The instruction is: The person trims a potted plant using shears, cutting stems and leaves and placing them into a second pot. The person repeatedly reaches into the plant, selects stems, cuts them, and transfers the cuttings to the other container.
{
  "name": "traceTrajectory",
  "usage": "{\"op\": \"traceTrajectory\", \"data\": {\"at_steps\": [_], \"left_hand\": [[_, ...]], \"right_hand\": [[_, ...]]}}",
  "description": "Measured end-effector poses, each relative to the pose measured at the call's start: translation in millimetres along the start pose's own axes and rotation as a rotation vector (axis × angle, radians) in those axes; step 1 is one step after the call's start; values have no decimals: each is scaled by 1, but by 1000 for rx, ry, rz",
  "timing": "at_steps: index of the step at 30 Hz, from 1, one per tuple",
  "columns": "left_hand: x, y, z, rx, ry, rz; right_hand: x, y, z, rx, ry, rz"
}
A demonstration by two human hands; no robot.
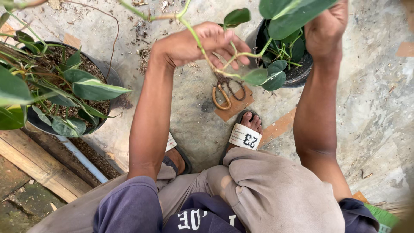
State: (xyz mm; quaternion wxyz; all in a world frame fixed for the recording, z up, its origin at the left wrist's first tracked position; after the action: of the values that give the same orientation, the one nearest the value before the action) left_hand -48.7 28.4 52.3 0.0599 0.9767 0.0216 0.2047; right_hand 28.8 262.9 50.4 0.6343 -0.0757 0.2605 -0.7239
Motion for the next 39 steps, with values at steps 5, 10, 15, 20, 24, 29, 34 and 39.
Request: {"op": "traceTrajectory", "data": {"at_steps": [5,10,15,20,24,29,34,39], "left_hand": [[15,-8,-3,8,185,-87],[27,-17,12,-37,228,-110],[3,-13,24,-57,172,-315],[-48,16,19,11,-74,-608],[-73,38,19,123,-175,-787],[-80,38,30,135,-327,-865],[-77,33,35,237,-272,-845],[-77,34,24,412,-366,-848]], "right_hand": [[24,6,-19,350,-447,-66],[35,1,-23,333,-444,-81],[44,-13,-8,316,-190,-91],[67,-8,59,219,167,-204],[138,58,69,595,112,-93],[202,140,6,802,600,215],[207,188,-35,763,812,200],[210,217,-67,846,692,203]]}}
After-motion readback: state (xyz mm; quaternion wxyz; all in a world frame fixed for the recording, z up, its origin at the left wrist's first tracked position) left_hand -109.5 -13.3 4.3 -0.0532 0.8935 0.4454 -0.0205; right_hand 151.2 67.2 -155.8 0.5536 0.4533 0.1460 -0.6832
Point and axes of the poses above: each hand's wrist, its own y-axis away from the middle knuckle, its own x-axis out of the palm, z = x × y, the point moved 7 cm from there along -y, towards the middle knuckle, and after that the axes turned 3 degrees about x, right-handed, at the moved point
